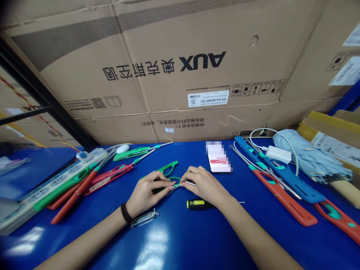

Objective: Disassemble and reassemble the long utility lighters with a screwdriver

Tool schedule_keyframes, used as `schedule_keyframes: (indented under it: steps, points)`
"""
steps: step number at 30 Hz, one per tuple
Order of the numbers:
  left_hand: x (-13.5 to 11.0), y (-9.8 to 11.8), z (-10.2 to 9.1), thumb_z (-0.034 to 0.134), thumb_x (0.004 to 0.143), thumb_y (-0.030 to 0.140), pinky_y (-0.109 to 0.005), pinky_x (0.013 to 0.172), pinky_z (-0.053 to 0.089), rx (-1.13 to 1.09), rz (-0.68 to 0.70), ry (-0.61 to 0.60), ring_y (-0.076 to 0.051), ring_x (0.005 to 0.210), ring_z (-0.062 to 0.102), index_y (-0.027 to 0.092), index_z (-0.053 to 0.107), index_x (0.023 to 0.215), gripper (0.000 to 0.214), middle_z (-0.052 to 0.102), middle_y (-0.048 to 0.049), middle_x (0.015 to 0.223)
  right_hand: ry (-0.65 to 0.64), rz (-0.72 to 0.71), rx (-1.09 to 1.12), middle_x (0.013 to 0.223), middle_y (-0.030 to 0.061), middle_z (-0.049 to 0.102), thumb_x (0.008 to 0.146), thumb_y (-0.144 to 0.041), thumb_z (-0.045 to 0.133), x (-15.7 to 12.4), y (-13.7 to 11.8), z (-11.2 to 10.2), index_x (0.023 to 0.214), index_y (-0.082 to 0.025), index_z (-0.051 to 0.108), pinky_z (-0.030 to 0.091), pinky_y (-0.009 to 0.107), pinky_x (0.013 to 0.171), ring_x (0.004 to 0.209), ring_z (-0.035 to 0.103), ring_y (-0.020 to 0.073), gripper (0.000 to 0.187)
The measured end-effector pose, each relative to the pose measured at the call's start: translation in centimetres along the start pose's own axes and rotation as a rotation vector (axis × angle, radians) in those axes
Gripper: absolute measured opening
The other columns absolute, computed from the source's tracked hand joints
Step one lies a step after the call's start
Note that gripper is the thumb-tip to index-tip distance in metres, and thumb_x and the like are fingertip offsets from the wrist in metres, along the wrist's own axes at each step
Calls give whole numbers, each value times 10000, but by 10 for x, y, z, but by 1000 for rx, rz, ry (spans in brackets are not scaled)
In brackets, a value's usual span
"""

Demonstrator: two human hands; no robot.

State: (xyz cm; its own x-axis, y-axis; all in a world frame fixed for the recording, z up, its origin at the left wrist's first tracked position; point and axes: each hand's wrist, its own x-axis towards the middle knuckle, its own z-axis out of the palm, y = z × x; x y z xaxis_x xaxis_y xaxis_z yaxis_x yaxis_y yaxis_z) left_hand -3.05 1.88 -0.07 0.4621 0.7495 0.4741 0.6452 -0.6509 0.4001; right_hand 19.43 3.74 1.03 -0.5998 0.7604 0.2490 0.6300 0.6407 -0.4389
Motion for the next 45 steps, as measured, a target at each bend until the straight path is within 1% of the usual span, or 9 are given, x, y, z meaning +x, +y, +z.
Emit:
schedule_keyframes:
  steps: [7,12,21,26,29,34,37,41,45]
  points:
    - [0,0,0,618,838,311,-259,698,489,-3,5,-10,-145,772,601,281,720,975,173,646,-19,832,-9,-24,-28,907,32,623,902,-207,510,1,-6,-2,902,-197,612,439,309,746,835,566,187,102]
    - [0,-1,1,625,832,304,-259,694,483,-15,4,-6,-144,761,598,277,723,971,172,645,-18,822,-16,38,19,897,24,614,868,-177,538,2,-8,-1,872,-204,610,432,290,736,831,569,178,77]
    - [2,0,2,638,811,308,-252,691,494,-36,-27,26,-141,746,615,262,735,936,165,654,-15,790,0,88,166,778,6,560,836,-183,563,8,-4,1,804,-196,628,420,231,606,660,543,125,73]
    - [1,2,-2,721,706,405,-273,713,517,-10,6,-4,-160,771,625,247,725,974,311,657,-27,838,5,173,239,729,-2,545,783,-142,604,9,-7,3,755,-174,639,426,219,576,600,534,106,56]
    - [-1,2,-4,722,706,379,-275,718,525,19,27,-22,-158,768,626,258,715,1001,319,655,-27,852,15,182,263,726,-1,548,777,-140,608,9,-6,4,751,-169,645,432,220,579,600,538,106,55]
    - [-2,1,-5,657,775,331,-280,716,531,66,78,-38,-157,769,628,256,697,1040,278,662,-34,888,3,158,259,744,2,571,801,-157,595,7,-4,4,768,-174,646,436,220,574,596,545,105,64]
    - [-2,0,-5,625,808,337,-288,725,532,84,120,-54,-160,780,625,254,683,1066,278,667,-35,898,1,90,123,803,12,610,840,-211,584,6,-4,1,814,-199,661,433,254,630,653,554,129,81]
    - [-2,-1,-4,601,832,316,-286,720,534,89,125,-29,-152,763,623,257,692,1048,241,667,-31,876,-10,-35,-69,884,20,640,866,-266,580,7,-2,-4,888,-239,686,406,298,701,740,547,167,111]
    - [-2,-1,-3,626,809,288,-291,727,534,31,100,-20,-156,774,623,243,699,1033,239,658,-39,883,-15,-70,-40,888,11,638,869,-271,580,8,1,-4,891,-246,690,402,286,721,761,546,158,115]
